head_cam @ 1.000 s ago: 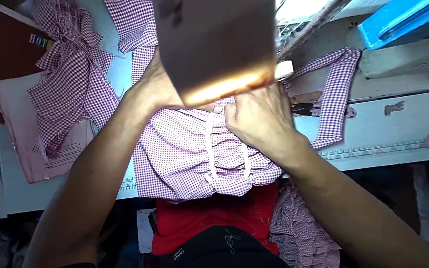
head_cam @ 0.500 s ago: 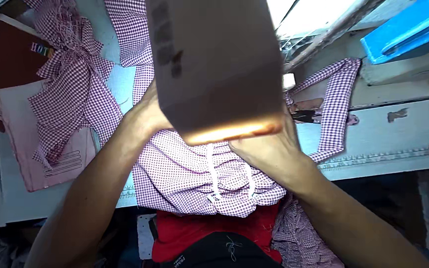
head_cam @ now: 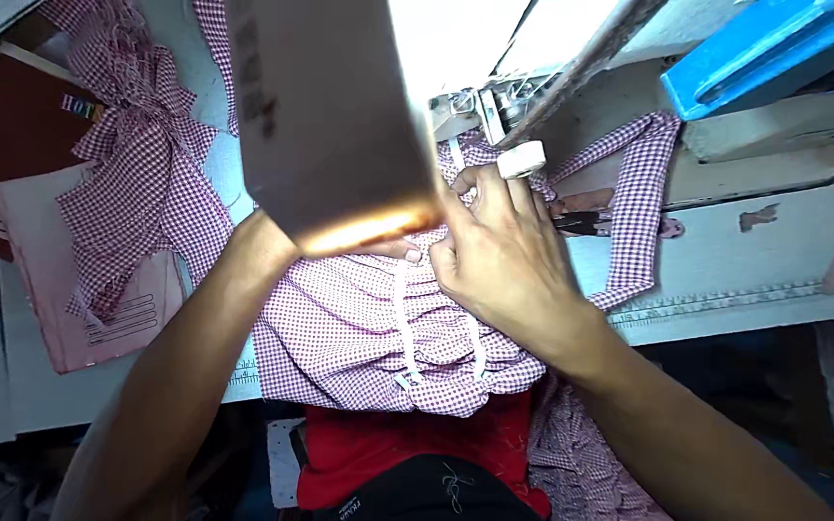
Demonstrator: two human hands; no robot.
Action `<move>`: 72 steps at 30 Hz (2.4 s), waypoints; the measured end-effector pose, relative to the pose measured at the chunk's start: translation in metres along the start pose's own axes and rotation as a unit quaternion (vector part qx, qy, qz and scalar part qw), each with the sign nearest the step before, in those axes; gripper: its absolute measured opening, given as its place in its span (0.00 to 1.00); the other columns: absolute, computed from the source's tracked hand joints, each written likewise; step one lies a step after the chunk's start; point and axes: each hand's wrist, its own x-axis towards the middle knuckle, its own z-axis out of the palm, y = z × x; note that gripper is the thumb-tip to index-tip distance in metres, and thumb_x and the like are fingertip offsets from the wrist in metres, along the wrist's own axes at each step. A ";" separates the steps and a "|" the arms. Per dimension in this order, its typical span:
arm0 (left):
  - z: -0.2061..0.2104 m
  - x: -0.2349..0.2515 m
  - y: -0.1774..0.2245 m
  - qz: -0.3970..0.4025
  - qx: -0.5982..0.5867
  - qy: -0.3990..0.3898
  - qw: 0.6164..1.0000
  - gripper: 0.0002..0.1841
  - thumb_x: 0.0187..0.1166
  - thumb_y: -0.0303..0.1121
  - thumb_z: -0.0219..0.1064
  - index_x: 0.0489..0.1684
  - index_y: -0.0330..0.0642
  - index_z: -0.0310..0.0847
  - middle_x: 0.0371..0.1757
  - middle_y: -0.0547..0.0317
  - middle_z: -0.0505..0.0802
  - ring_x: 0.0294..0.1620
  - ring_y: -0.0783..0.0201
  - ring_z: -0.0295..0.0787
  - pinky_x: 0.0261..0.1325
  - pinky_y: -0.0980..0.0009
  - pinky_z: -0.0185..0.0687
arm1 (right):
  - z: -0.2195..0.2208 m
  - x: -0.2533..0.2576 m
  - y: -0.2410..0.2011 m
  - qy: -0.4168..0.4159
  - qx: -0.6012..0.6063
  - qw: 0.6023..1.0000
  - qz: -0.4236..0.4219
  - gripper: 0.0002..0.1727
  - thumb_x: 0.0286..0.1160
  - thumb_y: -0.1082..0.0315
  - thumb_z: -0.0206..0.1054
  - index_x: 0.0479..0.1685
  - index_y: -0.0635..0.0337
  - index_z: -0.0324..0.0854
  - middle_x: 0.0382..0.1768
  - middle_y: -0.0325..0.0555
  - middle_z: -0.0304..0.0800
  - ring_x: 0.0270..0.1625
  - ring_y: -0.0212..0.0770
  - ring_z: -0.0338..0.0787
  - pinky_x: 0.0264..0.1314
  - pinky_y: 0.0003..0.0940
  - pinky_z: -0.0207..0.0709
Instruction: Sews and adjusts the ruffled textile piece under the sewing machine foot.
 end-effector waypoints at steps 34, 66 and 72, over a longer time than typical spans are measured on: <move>0.033 -0.055 0.055 0.140 -0.190 0.216 0.947 0.10 0.83 0.33 0.70 0.46 0.37 0.96 0.55 0.51 0.97 0.68 0.57 0.91 0.77 0.66 0.80 | -0.029 -0.085 0.194 0.181 0.024 0.912 0.368 0.31 0.95 0.58 0.43 0.79 0.82 0.61 0.73 0.84 0.73 0.78 0.79 0.73 0.80 0.72 0.61; 0.028 -0.064 0.058 0.119 -0.122 0.176 0.969 0.16 0.86 0.39 0.66 0.57 0.38 0.94 0.65 0.51 0.94 0.75 0.56 0.86 0.82 0.65 0.75 | 0.012 0.006 0.018 0.107 0.044 0.988 -0.107 0.20 0.87 0.70 0.52 0.69 0.55 0.83 0.68 0.54 0.86 0.71 0.60 0.82 0.70 0.54 0.74; 0.025 -0.068 0.064 0.113 -0.103 0.153 0.976 0.16 0.85 0.41 0.67 0.56 0.39 0.94 0.66 0.52 0.94 0.76 0.55 0.85 0.83 0.63 0.74 | 0.011 0.002 0.025 0.091 0.009 0.992 -0.091 0.24 0.84 0.54 0.50 0.67 0.53 0.85 0.71 0.48 0.86 0.75 0.59 0.80 0.70 0.59 0.69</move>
